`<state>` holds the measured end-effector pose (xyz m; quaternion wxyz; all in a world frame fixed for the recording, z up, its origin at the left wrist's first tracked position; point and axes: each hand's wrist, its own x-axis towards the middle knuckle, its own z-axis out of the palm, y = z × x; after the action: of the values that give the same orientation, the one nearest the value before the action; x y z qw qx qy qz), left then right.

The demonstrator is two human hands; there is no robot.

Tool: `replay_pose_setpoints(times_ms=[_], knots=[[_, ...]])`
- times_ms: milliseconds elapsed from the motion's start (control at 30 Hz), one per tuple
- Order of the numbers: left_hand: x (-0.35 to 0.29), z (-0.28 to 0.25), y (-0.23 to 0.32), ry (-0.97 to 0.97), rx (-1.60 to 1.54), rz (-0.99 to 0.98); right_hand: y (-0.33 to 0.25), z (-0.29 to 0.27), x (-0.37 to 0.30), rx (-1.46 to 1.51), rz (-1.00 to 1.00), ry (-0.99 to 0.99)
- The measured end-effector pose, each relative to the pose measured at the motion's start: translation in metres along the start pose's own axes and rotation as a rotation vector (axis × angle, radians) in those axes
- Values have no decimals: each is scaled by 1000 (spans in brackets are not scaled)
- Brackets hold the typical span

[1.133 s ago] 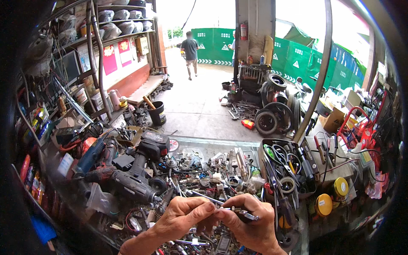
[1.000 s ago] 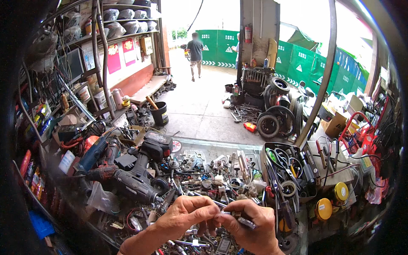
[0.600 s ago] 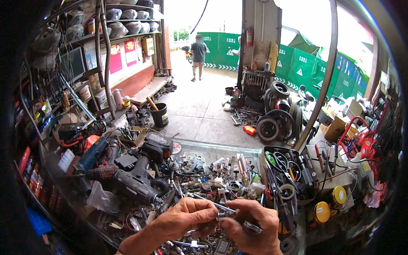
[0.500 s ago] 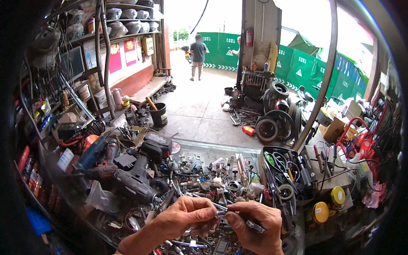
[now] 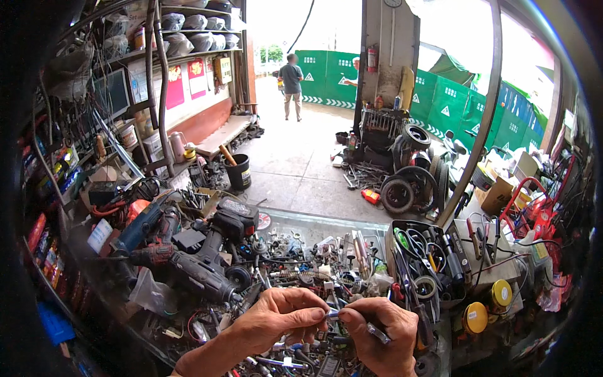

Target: The person assembles small mechanical components on a cluttered workbench. They use a screwdriver to manipulate a small metal piece and a wrench to tighten a nut onto a bolt. The person repeatedly handles and adjusts these small parts throughout the clip.

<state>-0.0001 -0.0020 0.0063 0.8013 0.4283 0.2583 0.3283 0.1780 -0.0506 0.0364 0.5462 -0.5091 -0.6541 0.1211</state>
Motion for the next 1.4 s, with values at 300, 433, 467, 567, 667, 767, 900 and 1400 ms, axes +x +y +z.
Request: replay_pose_setpoints(times_ms=[300,433,467,567,667,767,900,1400], knots=[[-1,1,-2,-4,54,50,-3,3,-1,146,80,2],[-2,2,-4,-23,42,123,-9,-3,1,98,212,-102],[-2,4,-3,-22,52,162,-7,-2,1,109,231,-110],[-4,9,-3,1,93,253,-3,4,-3,100,231,-94],[-5,11,-6,66,212,318,-3,7,-5,68,219,-62],[-8,17,-11,155,547,482,-5,5,-7,111,295,-58],[-10,21,-10,184,630,466,-5,8,-8,106,254,-45],[-4,20,-6,112,529,492,-5,5,-7,169,242,-20]])
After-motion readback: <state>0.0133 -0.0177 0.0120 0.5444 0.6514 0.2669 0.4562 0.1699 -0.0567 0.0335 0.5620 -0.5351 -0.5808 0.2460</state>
